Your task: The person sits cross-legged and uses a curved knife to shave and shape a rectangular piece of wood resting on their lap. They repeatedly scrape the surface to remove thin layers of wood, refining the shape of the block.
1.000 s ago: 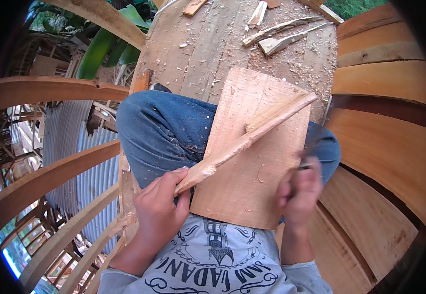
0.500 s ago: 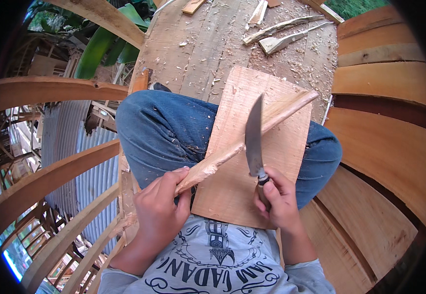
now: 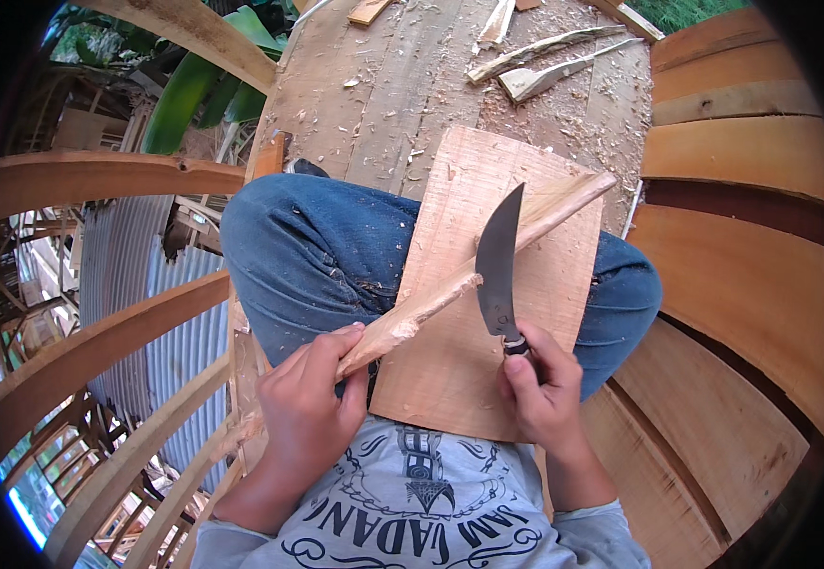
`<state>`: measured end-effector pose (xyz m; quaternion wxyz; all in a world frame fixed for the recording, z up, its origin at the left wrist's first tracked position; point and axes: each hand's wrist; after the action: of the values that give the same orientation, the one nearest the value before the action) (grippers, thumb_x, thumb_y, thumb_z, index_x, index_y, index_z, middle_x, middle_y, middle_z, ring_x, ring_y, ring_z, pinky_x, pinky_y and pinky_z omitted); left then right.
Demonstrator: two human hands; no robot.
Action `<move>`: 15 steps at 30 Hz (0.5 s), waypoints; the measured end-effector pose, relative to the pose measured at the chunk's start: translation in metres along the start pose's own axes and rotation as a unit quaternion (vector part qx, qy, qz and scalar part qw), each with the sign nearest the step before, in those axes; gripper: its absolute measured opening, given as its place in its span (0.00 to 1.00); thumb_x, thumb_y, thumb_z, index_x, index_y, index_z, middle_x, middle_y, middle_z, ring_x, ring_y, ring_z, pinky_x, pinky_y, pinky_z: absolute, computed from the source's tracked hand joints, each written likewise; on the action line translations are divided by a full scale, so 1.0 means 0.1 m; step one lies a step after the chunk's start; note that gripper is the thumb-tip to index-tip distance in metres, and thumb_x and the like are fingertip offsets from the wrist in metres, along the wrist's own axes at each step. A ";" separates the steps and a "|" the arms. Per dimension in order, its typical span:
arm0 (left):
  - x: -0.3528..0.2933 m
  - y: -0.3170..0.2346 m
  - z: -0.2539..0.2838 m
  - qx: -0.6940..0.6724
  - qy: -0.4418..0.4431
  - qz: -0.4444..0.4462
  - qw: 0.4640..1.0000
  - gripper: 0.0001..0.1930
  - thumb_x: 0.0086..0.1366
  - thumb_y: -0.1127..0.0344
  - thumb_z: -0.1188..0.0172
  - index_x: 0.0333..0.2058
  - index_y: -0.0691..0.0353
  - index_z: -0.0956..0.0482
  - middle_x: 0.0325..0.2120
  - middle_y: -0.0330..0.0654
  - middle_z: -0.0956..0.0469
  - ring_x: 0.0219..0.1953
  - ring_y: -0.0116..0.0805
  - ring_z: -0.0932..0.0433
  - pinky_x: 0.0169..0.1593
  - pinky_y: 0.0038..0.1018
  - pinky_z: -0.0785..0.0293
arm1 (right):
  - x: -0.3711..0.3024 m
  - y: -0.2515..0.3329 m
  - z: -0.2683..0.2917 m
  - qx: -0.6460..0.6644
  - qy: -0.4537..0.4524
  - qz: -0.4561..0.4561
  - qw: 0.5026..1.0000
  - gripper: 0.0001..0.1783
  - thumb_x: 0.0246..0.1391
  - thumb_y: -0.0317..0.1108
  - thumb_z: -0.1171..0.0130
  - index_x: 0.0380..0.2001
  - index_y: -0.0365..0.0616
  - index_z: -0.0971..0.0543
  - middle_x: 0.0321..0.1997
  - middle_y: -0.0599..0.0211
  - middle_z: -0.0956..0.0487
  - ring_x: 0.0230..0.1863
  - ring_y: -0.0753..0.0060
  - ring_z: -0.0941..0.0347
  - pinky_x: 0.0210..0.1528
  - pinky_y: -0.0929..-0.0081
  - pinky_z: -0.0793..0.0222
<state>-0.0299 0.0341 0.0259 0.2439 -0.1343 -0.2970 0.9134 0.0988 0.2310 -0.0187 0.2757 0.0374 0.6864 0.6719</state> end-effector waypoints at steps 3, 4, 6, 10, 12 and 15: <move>0.00 -0.02 -0.02 -0.010 -0.018 0.000 1.000 0.10 0.52 0.81 0.36 0.35 0.67 0.23 0.33 0.48 0.17 0.36 0.42 0.16 0.38 0.27 0.23 | 0.02 0.02 0.07 0.164 -0.138 -0.003 0.977 0.20 0.60 0.34 0.44 0.52 0.36 0.27 0.23 0.73 0.25 0.17 0.86 0.35 0.18 0.84 0.42; -0.01 -0.02 -0.02 -0.009 -0.017 -0.002 1.000 0.10 0.52 0.81 0.36 0.34 0.67 0.24 0.33 0.48 0.17 0.36 0.42 0.16 0.38 0.27 0.23 | 0.02 0.06 0.07 0.148 -0.124 -0.010 0.981 0.20 0.60 0.34 0.44 0.53 0.35 0.28 0.23 0.72 0.25 0.17 0.86 0.35 0.19 0.84 0.41; 0.01 -0.02 -0.04 -0.009 -0.012 -0.011 1.000 0.10 0.53 0.81 0.36 0.34 0.67 0.24 0.33 0.48 0.17 0.36 0.41 0.16 0.38 0.27 0.23 | 0.03 0.07 0.09 0.099 -0.093 -0.012 0.991 0.21 0.60 0.34 0.44 0.54 0.35 0.29 0.24 0.70 0.25 0.19 0.85 0.34 0.21 0.84 0.39; 0.00 -0.03 -0.03 -0.004 -0.011 -0.001 1.000 0.10 0.53 0.81 0.36 0.34 0.67 0.24 0.33 0.48 0.17 0.36 0.41 0.16 0.38 0.27 0.23 | 0.02 -0.04 0.11 -0.090 0.022 0.036 0.995 0.21 0.60 0.30 0.45 0.55 0.36 0.30 0.26 0.69 0.24 0.25 0.82 0.31 0.29 0.82 0.35; -0.01 -0.04 -0.03 -0.001 -0.018 0.006 1.000 0.10 0.53 0.81 0.36 0.34 0.67 0.24 0.33 0.48 0.17 0.37 0.41 0.16 0.39 0.27 0.23 | 0.05 0.04 0.18 0.179 -0.074 0.006 0.981 0.20 0.59 0.29 0.45 0.54 0.36 0.29 0.26 0.69 0.24 0.25 0.83 0.31 0.29 0.82 0.36; 0.00 -0.04 -0.04 -0.006 -0.010 -0.003 1.000 0.10 0.53 0.81 0.36 0.34 0.67 0.24 0.33 0.48 0.17 0.37 0.42 0.16 0.39 0.27 0.23 | 0.03 0.01 0.02 0.107 0.004 -0.013 0.994 0.19 0.59 0.28 0.45 0.53 0.36 0.28 0.24 0.69 0.25 0.23 0.84 0.32 0.27 0.83 0.37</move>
<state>-0.0269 0.0393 0.0253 0.2431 -0.1252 -0.3050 0.9123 0.0972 0.2340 -0.0186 0.2762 0.0550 0.7557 0.5912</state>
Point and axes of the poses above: each hand's wrist, its own x-axis towards the middle knuckle, its own z-axis out of the back of the hand, y = z × x
